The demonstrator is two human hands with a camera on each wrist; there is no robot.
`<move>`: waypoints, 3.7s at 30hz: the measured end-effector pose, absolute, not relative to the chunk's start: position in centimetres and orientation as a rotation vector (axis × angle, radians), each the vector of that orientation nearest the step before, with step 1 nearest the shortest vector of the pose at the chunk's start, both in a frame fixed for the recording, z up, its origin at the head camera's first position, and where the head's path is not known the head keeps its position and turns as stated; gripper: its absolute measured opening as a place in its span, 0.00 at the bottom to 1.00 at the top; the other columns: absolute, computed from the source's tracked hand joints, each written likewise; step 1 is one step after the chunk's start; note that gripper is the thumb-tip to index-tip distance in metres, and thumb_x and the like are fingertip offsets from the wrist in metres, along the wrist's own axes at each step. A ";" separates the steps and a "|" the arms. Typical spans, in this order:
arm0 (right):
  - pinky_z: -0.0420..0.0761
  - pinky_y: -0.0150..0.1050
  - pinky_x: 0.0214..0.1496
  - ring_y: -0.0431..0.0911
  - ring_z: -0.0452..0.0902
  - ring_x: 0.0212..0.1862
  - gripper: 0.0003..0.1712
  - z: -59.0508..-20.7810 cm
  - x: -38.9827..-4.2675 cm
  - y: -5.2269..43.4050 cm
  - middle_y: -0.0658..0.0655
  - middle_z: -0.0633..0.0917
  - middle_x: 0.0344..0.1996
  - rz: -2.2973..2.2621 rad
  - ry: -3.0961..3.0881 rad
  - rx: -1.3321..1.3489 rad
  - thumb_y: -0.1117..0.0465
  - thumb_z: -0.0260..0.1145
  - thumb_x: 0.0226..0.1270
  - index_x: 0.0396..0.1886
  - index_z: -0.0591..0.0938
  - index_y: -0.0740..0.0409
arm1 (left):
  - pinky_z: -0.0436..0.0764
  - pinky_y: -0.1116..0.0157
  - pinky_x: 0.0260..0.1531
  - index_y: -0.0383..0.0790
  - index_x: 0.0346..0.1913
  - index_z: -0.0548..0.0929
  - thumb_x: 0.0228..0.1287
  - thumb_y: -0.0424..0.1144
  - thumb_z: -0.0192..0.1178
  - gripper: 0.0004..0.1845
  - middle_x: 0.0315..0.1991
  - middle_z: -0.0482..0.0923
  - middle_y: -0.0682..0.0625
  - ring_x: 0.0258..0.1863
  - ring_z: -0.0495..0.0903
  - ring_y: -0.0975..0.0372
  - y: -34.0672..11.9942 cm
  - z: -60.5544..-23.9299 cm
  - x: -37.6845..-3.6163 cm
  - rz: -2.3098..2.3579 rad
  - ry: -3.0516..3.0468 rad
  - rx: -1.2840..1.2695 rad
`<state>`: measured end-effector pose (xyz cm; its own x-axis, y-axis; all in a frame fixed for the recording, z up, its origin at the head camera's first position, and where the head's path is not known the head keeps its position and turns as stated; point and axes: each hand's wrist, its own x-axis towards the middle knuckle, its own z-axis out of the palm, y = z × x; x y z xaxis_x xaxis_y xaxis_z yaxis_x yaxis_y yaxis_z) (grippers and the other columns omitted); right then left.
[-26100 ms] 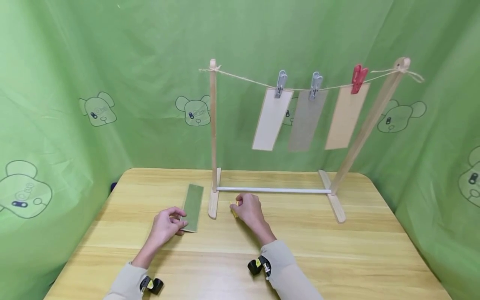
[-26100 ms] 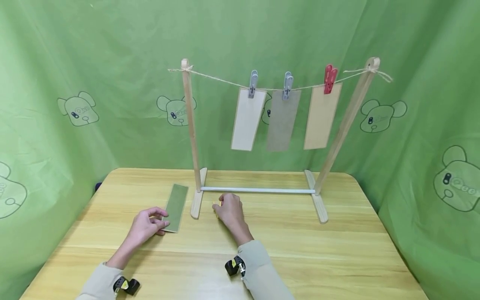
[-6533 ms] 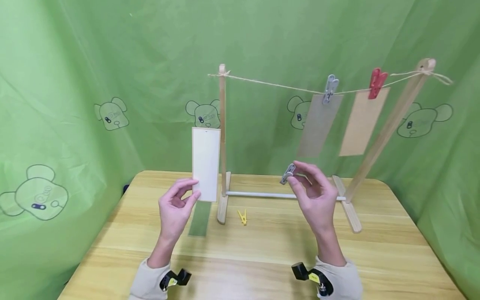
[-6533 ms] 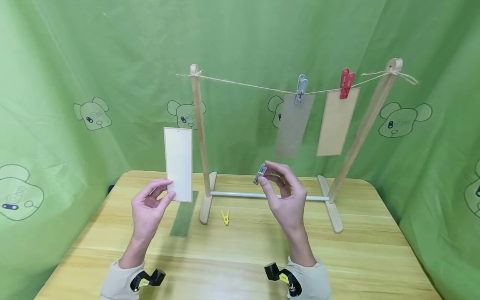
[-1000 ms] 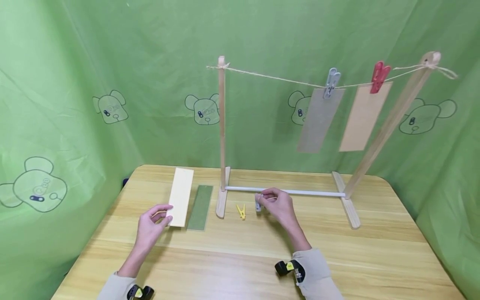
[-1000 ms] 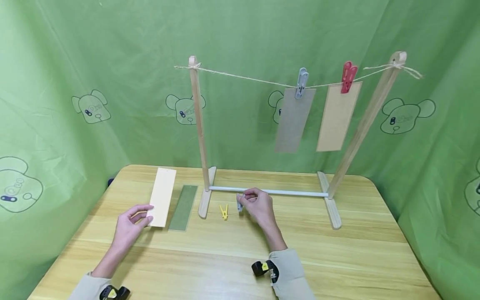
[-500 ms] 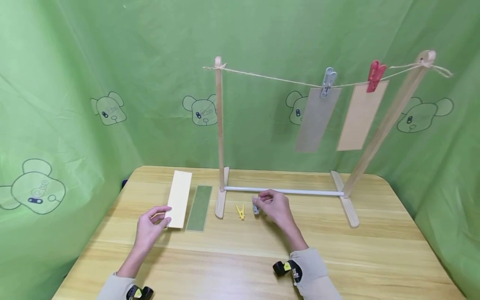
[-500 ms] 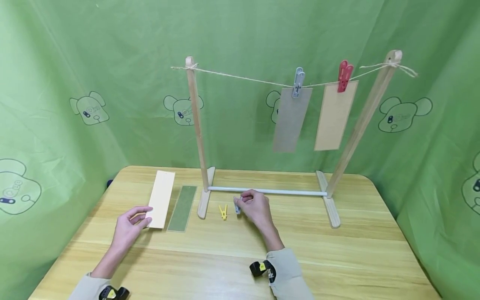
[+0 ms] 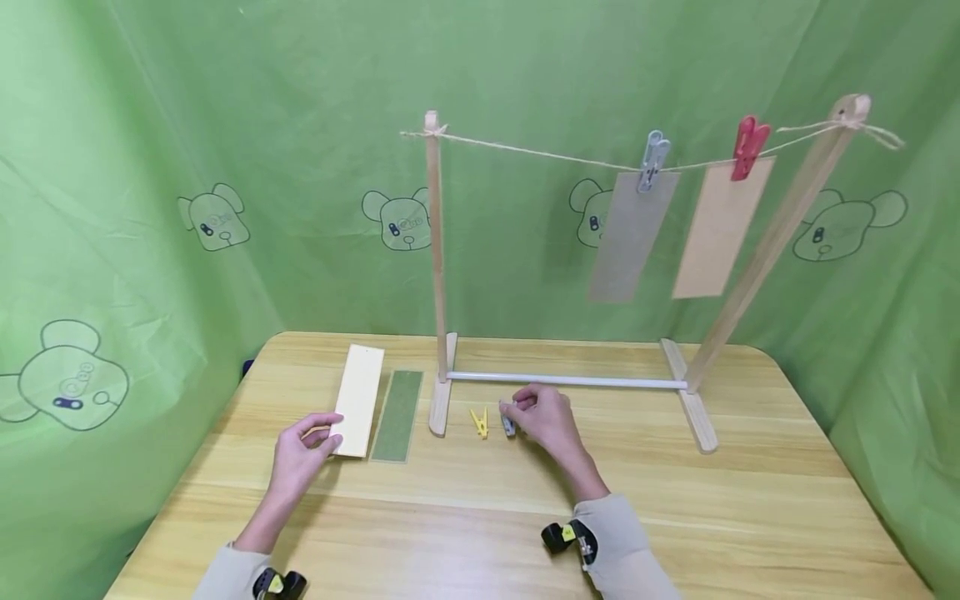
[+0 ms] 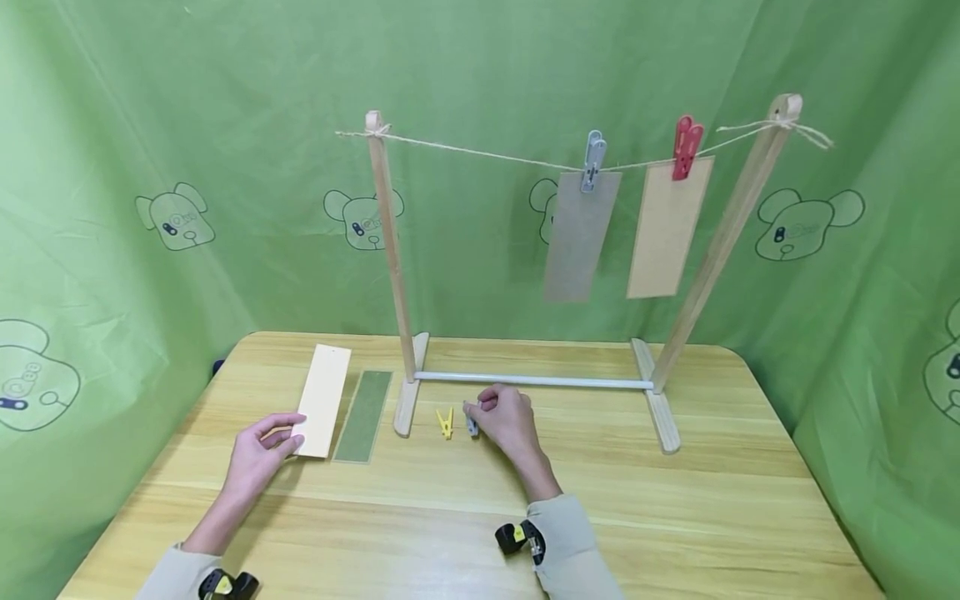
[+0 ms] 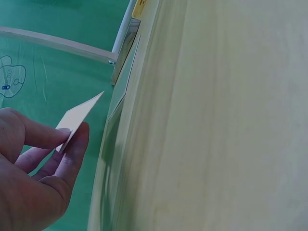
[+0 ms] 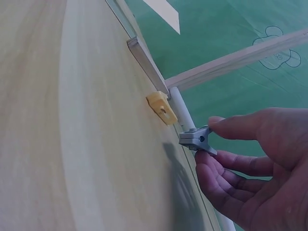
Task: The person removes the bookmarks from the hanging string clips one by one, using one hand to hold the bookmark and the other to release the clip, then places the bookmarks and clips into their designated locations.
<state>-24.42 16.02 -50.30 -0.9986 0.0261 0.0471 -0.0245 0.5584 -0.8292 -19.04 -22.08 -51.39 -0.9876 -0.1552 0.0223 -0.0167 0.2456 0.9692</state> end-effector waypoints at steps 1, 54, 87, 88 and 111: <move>0.84 0.35 0.30 0.46 0.81 0.31 0.16 -50.3 -24.4 16.0 0.57 0.86 0.30 1.444 -2.731 -0.003 0.58 0.79 0.59 0.40 0.86 0.66 | 0.87 0.72 0.43 0.27 0.56 0.83 0.62 0.20 0.65 0.18 0.62 0.78 0.36 0.43 0.83 0.67 -22.1 -51.4 -19.1 -1.857 -2.388 0.165; 0.87 0.41 0.38 0.47 0.81 0.33 0.17 -51.1 -24.2 15.4 0.54 0.86 0.29 1.242 -2.842 0.015 0.55 0.80 0.58 0.37 0.87 0.64 | 0.87 0.74 0.38 0.26 0.52 0.84 0.61 0.21 0.65 0.15 0.58 0.80 0.31 0.50 0.85 0.47 -22.2 -52.2 -20.0 -1.696 -2.546 0.183; 0.88 0.42 0.38 0.46 0.82 0.32 0.16 -51.0 -24.0 15.5 0.54 0.87 0.29 1.264 -2.831 0.043 0.57 0.80 0.58 0.37 0.88 0.65 | 0.86 0.52 0.39 0.31 0.46 0.87 0.53 0.27 0.74 0.16 0.36 0.83 0.41 0.35 0.82 0.53 -22.0 -51.4 -19.9 -0.958 -2.831 -0.004; 0.87 0.42 0.38 0.45 0.82 0.32 0.16 -51.0 -24.0 15.5 0.54 0.87 0.29 1.264 -2.833 0.040 0.57 0.80 0.58 0.37 0.88 0.64 | 0.86 0.51 0.39 0.30 0.46 0.87 0.53 0.28 0.75 0.16 0.37 0.83 0.41 0.36 0.83 0.52 -22.0 -51.5 -19.9 -0.941 -2.833 -0.016; 0.87 0.39 0.38 0.45 0.82 0.34 0.18 -50.4 -24.0 15.5 0.54 0.86 0.31 1.271 -2.802 0.077 0.57 0.78 0.60 0.43 0.87 0.66 | 0.87 0.51 0.40 0.30 0.47 0.87 0.56 0.30 0.74 0.16 0.42 0.82 0.40 0.38 0.83 0.52 -22.0 -51.1 -20.2 -0.898 -2.885 -0.101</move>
<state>-23.96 15.46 -50.38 -0.9967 -0.0190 0.0788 -0.0718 0.6580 -0.7496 -20.19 -22.01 -51.11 -0.9907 0.0286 0.1331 0.0991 0.8220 0.5608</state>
